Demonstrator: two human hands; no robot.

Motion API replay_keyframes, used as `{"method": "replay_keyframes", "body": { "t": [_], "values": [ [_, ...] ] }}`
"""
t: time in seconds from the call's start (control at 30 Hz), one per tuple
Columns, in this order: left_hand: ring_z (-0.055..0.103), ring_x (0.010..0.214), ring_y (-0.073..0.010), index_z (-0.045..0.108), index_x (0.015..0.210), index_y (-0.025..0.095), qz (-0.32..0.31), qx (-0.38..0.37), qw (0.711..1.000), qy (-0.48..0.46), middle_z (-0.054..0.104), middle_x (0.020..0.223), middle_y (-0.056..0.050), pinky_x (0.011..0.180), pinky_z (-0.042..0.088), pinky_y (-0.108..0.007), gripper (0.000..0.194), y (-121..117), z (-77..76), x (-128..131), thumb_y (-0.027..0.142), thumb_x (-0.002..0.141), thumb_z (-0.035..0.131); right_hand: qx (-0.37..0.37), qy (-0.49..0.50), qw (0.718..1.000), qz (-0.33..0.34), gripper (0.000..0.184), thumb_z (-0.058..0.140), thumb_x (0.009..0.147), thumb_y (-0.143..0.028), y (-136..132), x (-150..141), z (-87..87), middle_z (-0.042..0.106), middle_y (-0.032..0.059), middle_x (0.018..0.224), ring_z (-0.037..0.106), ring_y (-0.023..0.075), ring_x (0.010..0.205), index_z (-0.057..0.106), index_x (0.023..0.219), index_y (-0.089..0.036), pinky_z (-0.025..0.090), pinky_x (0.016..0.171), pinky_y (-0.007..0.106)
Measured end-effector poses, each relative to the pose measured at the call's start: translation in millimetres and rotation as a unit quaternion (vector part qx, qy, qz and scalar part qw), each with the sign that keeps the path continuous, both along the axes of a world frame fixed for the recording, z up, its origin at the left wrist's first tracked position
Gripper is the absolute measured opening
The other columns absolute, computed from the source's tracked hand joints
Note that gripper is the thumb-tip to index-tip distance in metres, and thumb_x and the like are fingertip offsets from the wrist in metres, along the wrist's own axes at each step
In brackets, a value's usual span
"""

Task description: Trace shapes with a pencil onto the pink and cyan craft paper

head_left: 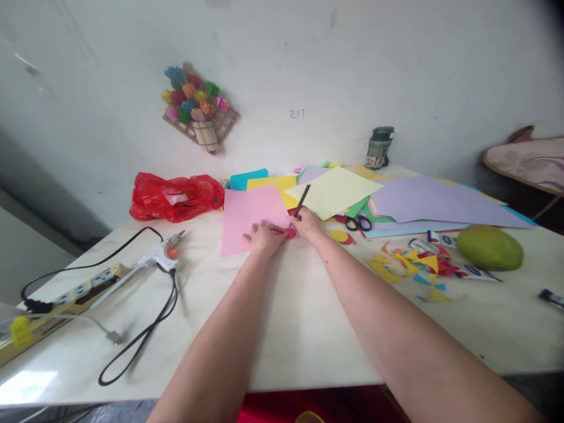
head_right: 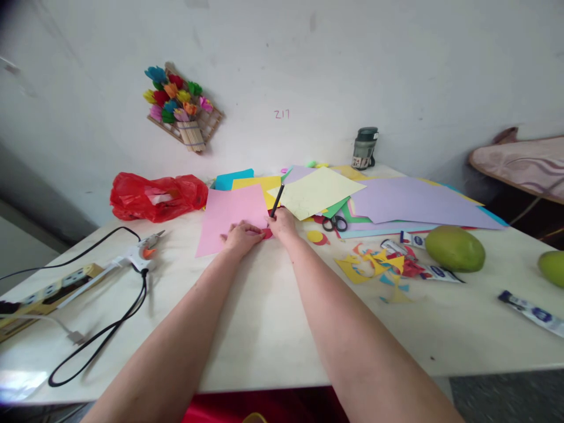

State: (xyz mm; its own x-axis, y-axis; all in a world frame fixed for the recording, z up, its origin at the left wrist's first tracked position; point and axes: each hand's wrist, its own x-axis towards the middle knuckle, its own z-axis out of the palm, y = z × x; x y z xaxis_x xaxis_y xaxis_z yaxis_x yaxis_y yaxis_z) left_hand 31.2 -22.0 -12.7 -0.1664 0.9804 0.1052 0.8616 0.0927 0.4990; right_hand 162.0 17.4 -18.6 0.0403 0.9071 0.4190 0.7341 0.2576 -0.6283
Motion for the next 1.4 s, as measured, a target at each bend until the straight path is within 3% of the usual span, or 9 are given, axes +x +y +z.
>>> {"method": "replay_keyframes", "body": {
  "t": [0.67,1.4],
  "values": [
    [0.017,0.128,-0.031,0.066,0.075,0.033,0.006,0.0,1.0,-0.008,0.04,0.133,0.002,0.098,0.005,-0.059,0.027,-0.3,0.4,1.1,0.056,0.06,0.062,-0.007,0.025,1.0,0.003,0.014,0.055,0.072,-0.028,-3.0,3.8,0.7,0.063,0.0053,0.074,0.057,0.0147,0.07,0.061,0.07,-0.016,0.042,0.067,0.025],
    [0.019,0.127,-0.0309,0.065,0.073,0.033,0.007,-0.001,1.0,-0.009,0.044,0.129,0.003,0.098,0.004,-0.058,0.022,-1.7,3.0,2.1,0.051,0.06,0.063,0.0,0.026,1.0,0.006,0.012,0.051,0.071,-0.025,-7.5,8.2,2.4,0.062,0.0033,0.069,0.056,0.0155,0.068,0.06,0.07,-0.017,0.042,0.065,0.025]
  ]
}}
